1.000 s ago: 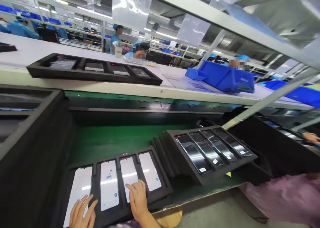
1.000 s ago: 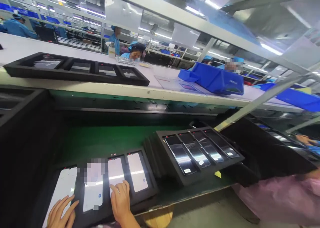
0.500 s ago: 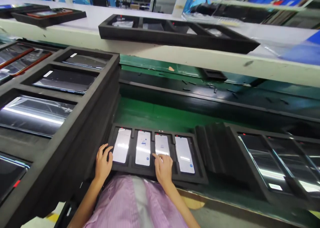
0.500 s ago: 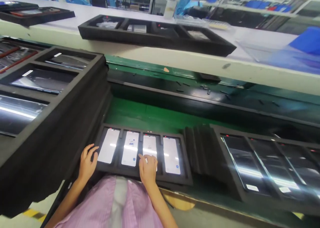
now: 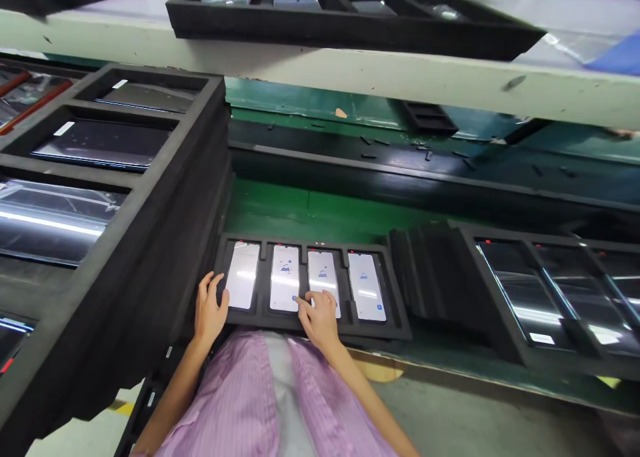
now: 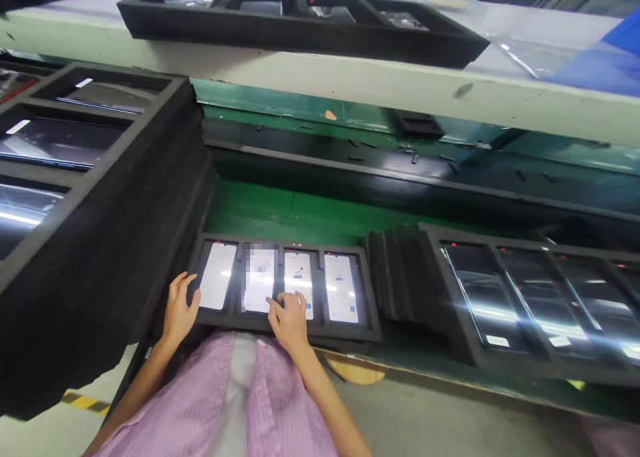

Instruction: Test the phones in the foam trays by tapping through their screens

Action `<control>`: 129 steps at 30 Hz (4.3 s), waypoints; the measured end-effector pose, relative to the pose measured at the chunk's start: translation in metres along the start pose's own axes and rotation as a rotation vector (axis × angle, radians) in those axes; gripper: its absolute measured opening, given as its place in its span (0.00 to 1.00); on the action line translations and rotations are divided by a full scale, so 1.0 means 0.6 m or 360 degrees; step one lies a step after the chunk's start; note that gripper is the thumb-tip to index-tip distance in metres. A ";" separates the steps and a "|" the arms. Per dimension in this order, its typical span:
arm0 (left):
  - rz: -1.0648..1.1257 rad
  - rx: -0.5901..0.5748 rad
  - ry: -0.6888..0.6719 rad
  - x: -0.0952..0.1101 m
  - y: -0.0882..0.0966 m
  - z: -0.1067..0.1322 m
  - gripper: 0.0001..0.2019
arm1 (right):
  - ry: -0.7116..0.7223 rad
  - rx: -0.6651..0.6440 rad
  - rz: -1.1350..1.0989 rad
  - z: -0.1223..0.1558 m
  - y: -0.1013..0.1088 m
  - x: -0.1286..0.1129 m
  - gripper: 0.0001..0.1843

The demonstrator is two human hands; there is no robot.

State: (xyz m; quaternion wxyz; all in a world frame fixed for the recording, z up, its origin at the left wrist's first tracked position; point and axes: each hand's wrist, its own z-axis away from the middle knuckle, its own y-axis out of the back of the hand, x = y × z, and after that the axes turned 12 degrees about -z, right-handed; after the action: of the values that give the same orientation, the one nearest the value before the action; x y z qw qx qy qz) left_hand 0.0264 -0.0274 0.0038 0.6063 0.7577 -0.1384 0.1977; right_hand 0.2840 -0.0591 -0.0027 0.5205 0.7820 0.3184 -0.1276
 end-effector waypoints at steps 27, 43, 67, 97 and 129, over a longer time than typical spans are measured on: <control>-0.0037 -0.0079 0.0134 0.013 0.004 -0.010 0.17 | -0.0887 0.0506 0.0894 0.099 0.125 0.126 0.21; 0.0810 -0.0530 0.0297 -0.030 0.001 -0.020 0.37 | 0.0164 0.0082 -0.0001 -0.010 -0.004 -0.008 0.16; 0.0882 -0.0454 0.0356 -0.034 -0.012 -0.015 0.35 | 0.0273 -0.0256 -0.0144 -0.064 -0.078 -0.081 0.17; 0.0857 -0.0431 0.0315 -0.030 -0.007 -0.015 0.34 | 0.0280 -0.0291 -0.0115 -0.060 -0.082 -0.081 0.17; 0.0864 -0.0461 0.0259 -0.033 -0.005 -0.014 0.35 | 0.0303 -0.0239 -0.0097 -0.061 -0.081 -0.083 0.17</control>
State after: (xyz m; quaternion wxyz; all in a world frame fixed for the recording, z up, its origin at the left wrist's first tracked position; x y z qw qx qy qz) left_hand 0.0092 -0.0194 -0.0063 0.6421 0.5806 -0.3133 0.3905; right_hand 0.2107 -0.0318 0.0039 0.5410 0.7392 0.3988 -0.0443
